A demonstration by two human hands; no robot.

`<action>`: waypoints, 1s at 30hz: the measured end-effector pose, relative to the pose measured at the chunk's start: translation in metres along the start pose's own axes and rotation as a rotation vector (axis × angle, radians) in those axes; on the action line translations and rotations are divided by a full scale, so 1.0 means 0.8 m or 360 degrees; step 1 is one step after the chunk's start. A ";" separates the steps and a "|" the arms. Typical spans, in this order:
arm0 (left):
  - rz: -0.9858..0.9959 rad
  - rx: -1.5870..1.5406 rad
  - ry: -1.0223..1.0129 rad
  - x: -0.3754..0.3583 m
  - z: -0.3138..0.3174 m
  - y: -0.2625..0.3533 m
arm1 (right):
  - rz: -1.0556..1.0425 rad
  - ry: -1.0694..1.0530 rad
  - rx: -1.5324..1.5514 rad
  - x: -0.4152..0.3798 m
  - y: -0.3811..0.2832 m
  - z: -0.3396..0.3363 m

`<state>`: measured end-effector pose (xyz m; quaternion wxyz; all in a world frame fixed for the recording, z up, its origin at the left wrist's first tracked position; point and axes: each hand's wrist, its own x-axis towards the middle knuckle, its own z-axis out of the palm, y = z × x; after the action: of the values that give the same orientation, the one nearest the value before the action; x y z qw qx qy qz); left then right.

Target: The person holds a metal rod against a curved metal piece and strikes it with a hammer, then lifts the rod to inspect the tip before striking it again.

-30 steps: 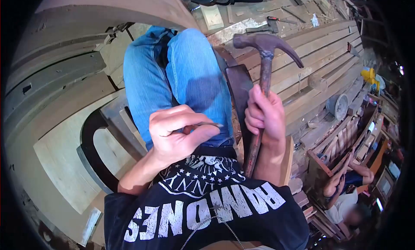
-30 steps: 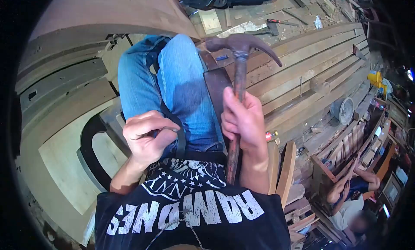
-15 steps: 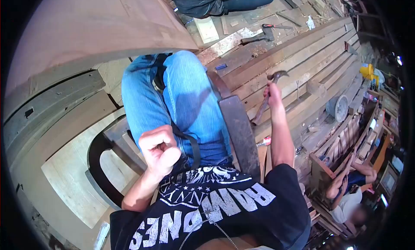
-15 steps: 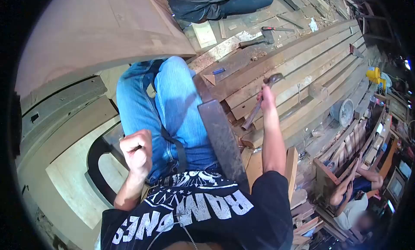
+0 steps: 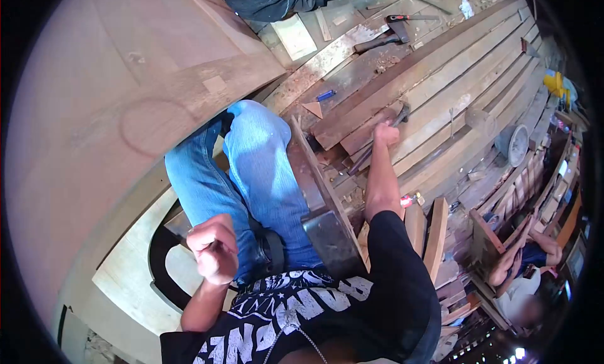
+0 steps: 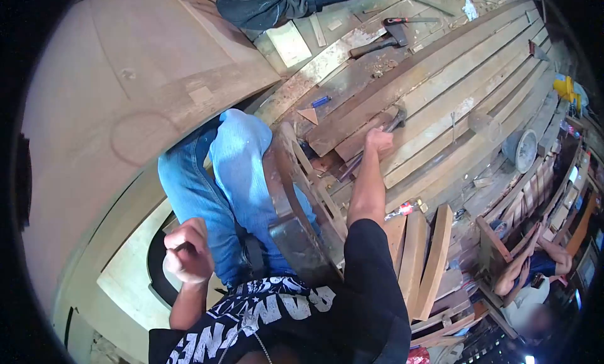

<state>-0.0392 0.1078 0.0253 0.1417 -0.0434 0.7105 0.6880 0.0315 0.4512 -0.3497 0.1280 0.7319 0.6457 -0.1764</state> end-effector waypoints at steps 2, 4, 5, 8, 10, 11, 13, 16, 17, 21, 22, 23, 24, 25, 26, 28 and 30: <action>-0.0007 0.0124 -0.0052 0.010 -0.003 0.003 | 0.0037 0.0068 -0.0056 0.004 -0.002 0.027; -0.0027 0.0125 -0.0061 0.023 -0.003 0.005 | 0.0033 0.0067 -0.0072 0.007 -0.001 0.048; -0.0034 0.0120 -0.0067 0.028 -0.002 0.005 | 0.0020 0.0070 -0.0078 0.008 0.001 0.059; -0.0069 0.0124 -0.0063 0.041 0.002 0.003 | 0.0054 0.0049 -0.0066 0.000 -0.006 0.065; -0.0104 0.0154 -0.0094 0.048 0.006 0.001 | 0.0084 0.0050 -0.0061 0.006 -0.003 0.076; -0.0085 0.0148 -0.0121 0.053 0.011 0.000 | 0.0103 0.0056 -0.0047 0.009 -0.001 0.081; -0.0074 0.0143 -0.0149 0.058 0.015 -0.003 | 0.0115 -0.0088 -0.0171 0.028 0.003 0.095; -0.0128 0.0123 -0.0171 0.062 0.015 -0.006 | 0.0076 -0.0281 -0.0339 0.042 0.001 0.094; -0.0130 0.0150 -0.0171 0.063 0.019 -0.005 | 0.0034 -0.0327 -0.0397 0.044 -0.001 0.090; -0.0168 0.0131 -0.0195 0.061 0.019 0.002 | -0.0075 -0.0395 -0.0515 0.070 0.008 0.103; -0.0195 0.0122 -0.0209 0.059 0.017 0.004 | -0.0080 -0.0430 -0.0585 0.068 0.004 0.096; -0.0178 0.0088 -0.0186 0.056 0.018 0.004 | -0.0086 -0.0464 -0.0654 0.066 0.001 0.088; -0.0155 0.0085 -0.0179 0.052 0.017 0.005 | -0.0104 -0.0457 -0.0639 0.050 -0.011 0.065; -0.0163 0.0069 -0.0185 0.048 0.015 0.008 | -0.0104 -0.0443 -0.0539 0.018 -0.032 0.026; -0.0171 0.0053 -0.0189 0.044 0.014 0.010 | -0.0105 -0.0430 -0.0438 -0.003 -0.045 0.001; -0.0134 0.0044 -0.0187 0.035 0.010 0.014 | -0.0296 -0.0305 -0.0381 0.000 -0.041 0.005; -0.0091 0.0013 -0.0192 0.025 0.006 0.018 | -0.0484 -0.0172 -0.0319 0.004 -0.033 0.006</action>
<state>-0.0610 0.1162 0.0339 0.2042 -0.0215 0.7018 0.6822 0.0048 0.4555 -0.3540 0.2066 0.5988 0.7554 -0.1675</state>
